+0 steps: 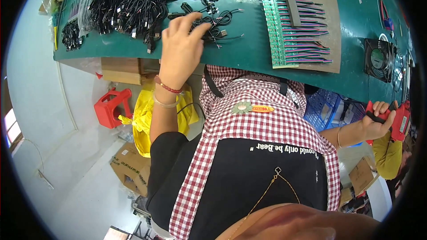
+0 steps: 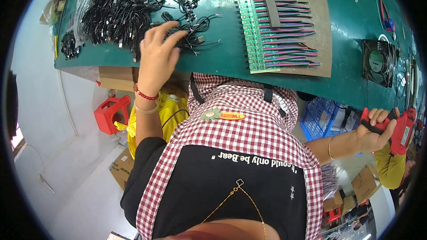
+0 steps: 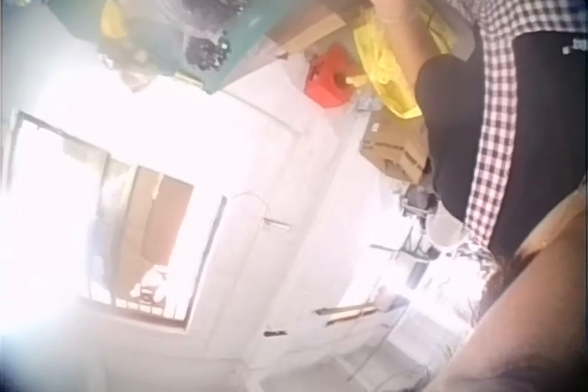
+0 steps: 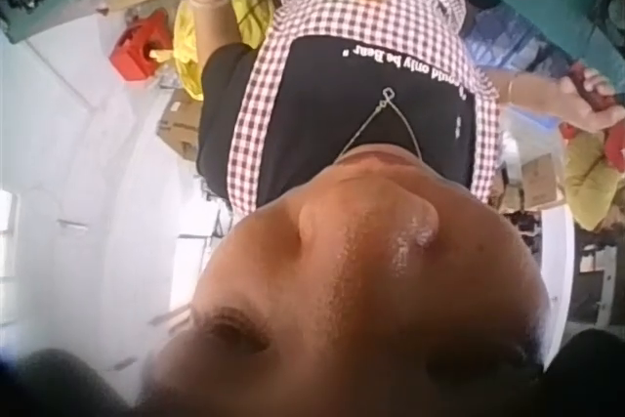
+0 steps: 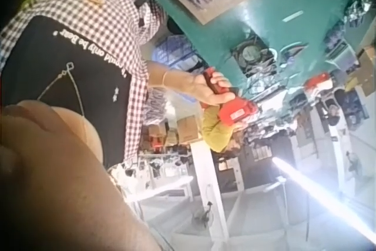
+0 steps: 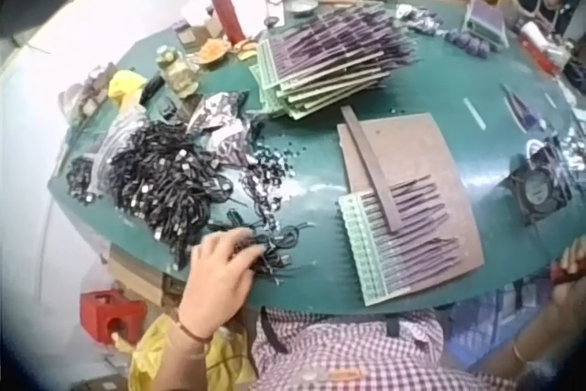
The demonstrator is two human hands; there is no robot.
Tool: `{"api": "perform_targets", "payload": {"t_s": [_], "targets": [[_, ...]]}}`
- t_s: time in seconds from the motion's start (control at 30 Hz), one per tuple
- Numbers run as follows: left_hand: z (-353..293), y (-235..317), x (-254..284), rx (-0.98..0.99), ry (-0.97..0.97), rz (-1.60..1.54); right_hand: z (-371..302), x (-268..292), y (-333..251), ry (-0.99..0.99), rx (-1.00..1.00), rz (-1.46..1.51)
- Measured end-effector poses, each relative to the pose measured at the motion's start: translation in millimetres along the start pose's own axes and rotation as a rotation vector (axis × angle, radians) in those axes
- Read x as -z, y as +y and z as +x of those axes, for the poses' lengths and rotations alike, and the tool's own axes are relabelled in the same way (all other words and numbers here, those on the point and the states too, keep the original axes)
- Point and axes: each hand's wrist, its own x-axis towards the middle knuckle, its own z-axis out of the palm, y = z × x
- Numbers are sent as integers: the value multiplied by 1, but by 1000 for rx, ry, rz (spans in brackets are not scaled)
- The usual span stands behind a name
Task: The person solders wires onto circuit boards using a soldering iron.
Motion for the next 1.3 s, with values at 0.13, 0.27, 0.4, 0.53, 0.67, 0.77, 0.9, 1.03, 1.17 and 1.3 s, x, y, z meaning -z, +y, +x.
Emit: {"api": "perform_targets", "payload": {"t_s": [0.13,0.27,0.4,0.53,0.67,0.77,0.9,1.03,1.17,1.3], "targets": [[9,0,-22,-144,21,-80,-5,-12,5,20,-14,10],[19,-9,-16,-117,135,-325,-10,-17,4,-45,-53,73],[38,-13,-15,76,233,-932,-17,-46,4,-96,-85,141],[60,6,0,65,217,-1368,-31,-86,12,-184,-161,211],[69,49,12,9,139,-1066,-45,-155,27,-86,-293,27],[63,85,16,94,-55,-1370,-40,-190,38,-277,-309,152],[64,102,13,51,-158,-1438,-37,-199,47,-376,-270,68],[62,109,8,119,-245,-1498,-38,-194,45,-473,-257,-28],[59,111,-9,-1,-134,-1388,-44,-192,41,-486,-244,-106],[60,126,-6,-58,60,-1253,-57,-195,49,-365,-257,-191]]}}
